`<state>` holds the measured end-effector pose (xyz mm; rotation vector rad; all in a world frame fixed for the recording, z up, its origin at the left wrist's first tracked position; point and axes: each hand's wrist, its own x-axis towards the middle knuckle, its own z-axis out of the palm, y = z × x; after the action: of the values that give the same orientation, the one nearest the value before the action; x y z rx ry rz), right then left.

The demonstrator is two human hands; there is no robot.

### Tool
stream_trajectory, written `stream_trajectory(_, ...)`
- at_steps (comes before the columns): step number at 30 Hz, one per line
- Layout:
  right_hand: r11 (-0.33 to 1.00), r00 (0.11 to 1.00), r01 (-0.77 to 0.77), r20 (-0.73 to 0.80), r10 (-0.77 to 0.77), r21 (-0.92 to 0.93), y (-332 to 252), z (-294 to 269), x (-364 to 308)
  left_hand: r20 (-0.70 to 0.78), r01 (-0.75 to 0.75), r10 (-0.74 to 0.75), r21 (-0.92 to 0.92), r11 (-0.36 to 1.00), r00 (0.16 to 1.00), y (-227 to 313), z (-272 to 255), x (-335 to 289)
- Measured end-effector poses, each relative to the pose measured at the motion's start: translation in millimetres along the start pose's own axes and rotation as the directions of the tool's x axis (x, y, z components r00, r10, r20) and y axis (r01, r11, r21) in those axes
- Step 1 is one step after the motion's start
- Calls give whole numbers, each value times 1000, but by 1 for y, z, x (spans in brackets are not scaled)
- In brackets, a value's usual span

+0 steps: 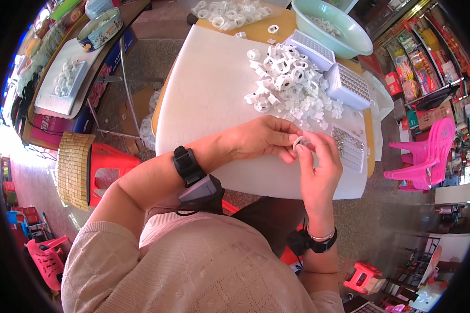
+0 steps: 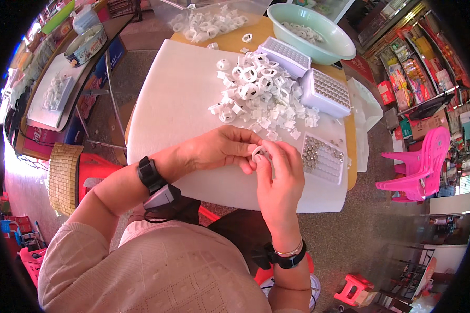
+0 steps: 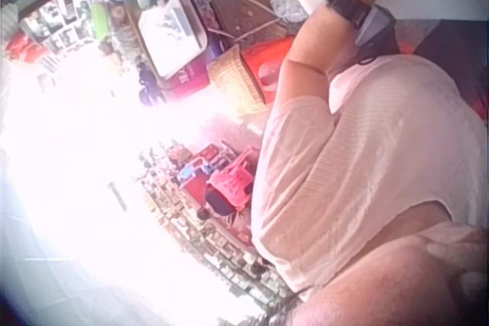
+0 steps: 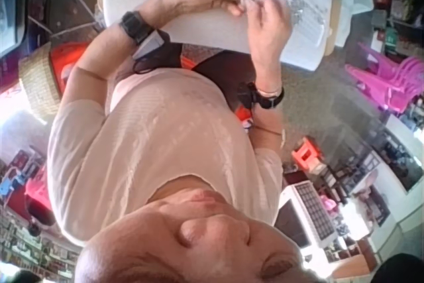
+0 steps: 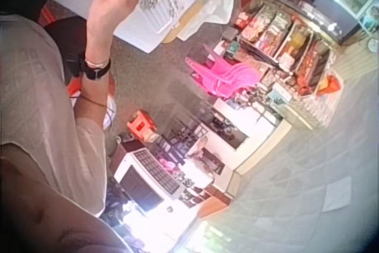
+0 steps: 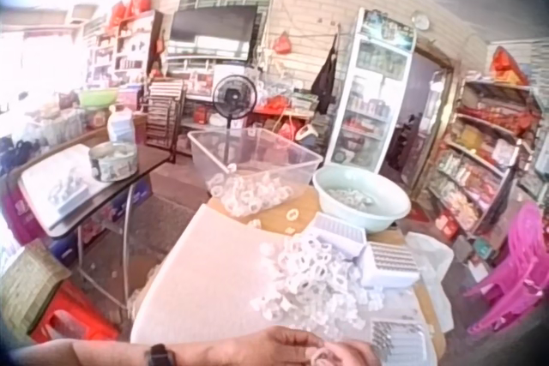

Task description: Manually assembling small white plastic components and placing them into a tray.

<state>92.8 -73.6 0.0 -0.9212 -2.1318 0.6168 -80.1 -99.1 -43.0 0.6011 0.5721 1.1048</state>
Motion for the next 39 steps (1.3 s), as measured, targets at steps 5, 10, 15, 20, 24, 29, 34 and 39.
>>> stream_trajectory(5,951,971,239,43,-235,-195,2,0,5,16,-36,36,10,999,999,1,1,1)
stream_trajectory(10,950,970,240,77,-228,-201,7,4,6,-16,-79,81,65,995,997,-3,0,2)
stream_trajectory(15,975,981,187,75,-179,-119,10,6,5,-43,-28,33,116,993,999,0,2,1)
stream_trajectory(20,995,999,26,33,-30,96,-2,1,6,-2,-54,55,53,997,999,2,2,0)
stream_trajectory(24,980,979,191,-60,-194,-58,-4,2,-1,14,-58,57,48,997,998,1,1,0)
stream_trajectory(29,971,974,225,-10,-226,-82,-1,5,-4,28,-67,65,76,995,998,0,3,3)
stream_trajectory(34,987,1000,-8,-27,12,162,3,-6,6,6,-31,31,101,994,1000,8,6,-5)
stream_trajectory(39,805,940,-333,105,324,491,7,-4,-2,-28,-52,57,150,987,998,9,14,-8)
